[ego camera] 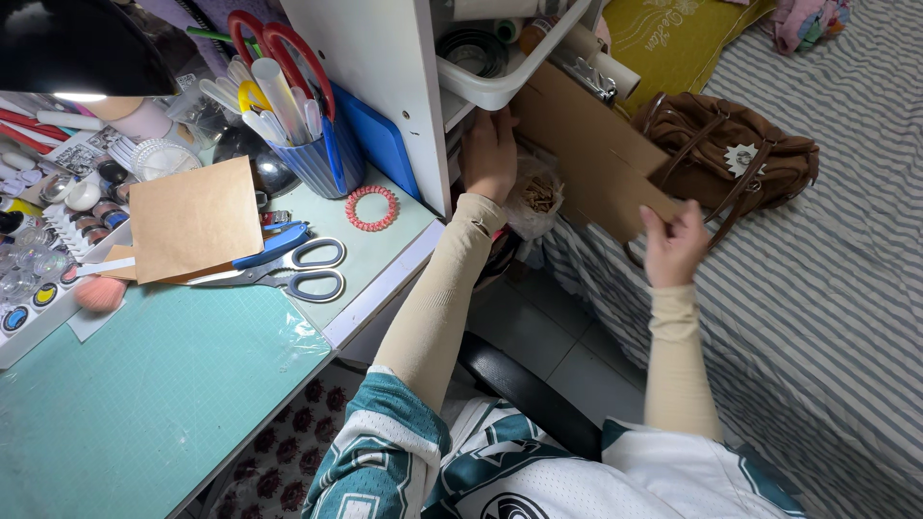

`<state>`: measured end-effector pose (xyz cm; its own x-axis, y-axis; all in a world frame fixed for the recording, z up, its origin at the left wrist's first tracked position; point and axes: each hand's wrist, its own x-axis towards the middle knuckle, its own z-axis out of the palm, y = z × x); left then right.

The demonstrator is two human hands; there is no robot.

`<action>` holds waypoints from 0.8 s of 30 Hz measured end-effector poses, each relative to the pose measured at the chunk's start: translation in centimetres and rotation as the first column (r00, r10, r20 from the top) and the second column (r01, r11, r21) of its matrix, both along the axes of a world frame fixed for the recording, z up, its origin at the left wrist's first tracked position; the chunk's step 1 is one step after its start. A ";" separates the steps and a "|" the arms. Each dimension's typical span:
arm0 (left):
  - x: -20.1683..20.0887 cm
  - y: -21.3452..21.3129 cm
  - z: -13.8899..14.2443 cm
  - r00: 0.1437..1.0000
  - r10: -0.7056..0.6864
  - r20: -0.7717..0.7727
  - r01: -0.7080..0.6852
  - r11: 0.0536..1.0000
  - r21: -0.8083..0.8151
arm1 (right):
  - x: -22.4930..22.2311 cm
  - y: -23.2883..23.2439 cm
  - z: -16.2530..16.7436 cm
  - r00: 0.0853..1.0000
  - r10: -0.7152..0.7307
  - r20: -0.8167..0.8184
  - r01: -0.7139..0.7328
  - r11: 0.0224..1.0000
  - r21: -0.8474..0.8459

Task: The person assembles a padded mailer by cutting a piece of brown paper to size, placing it inside the mailer, and sealing the edges with clear tape. They then retrieve a flat cardboard box from a nearby shelf and begin folding its flaps.

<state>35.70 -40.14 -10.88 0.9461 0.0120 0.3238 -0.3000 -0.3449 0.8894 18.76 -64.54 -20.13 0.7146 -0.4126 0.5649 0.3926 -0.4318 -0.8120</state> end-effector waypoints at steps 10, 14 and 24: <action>0.2 -0.3 -0.5 0.999 0.002 -0.041 -0.002 1.000 -0.007 | -16.9 -11.9 0.6 0.875 -0.435 0.211 0.340 0.865 0.370; 0.2 -0.8 -0.6 0.999 0.021 0.027 -0.018 0.995 -0.103 | -22.2 -15.6 1.7 0.847 -0.500 0.178 0.358 0.786 0.504; -14.8 3.1 4.5 0.712 -0.611 0.346 0.678 0.727 -0.110 | -18.0 -8.4 1.3 0.885 -0.160 0.437 -0.120 0.829 0.547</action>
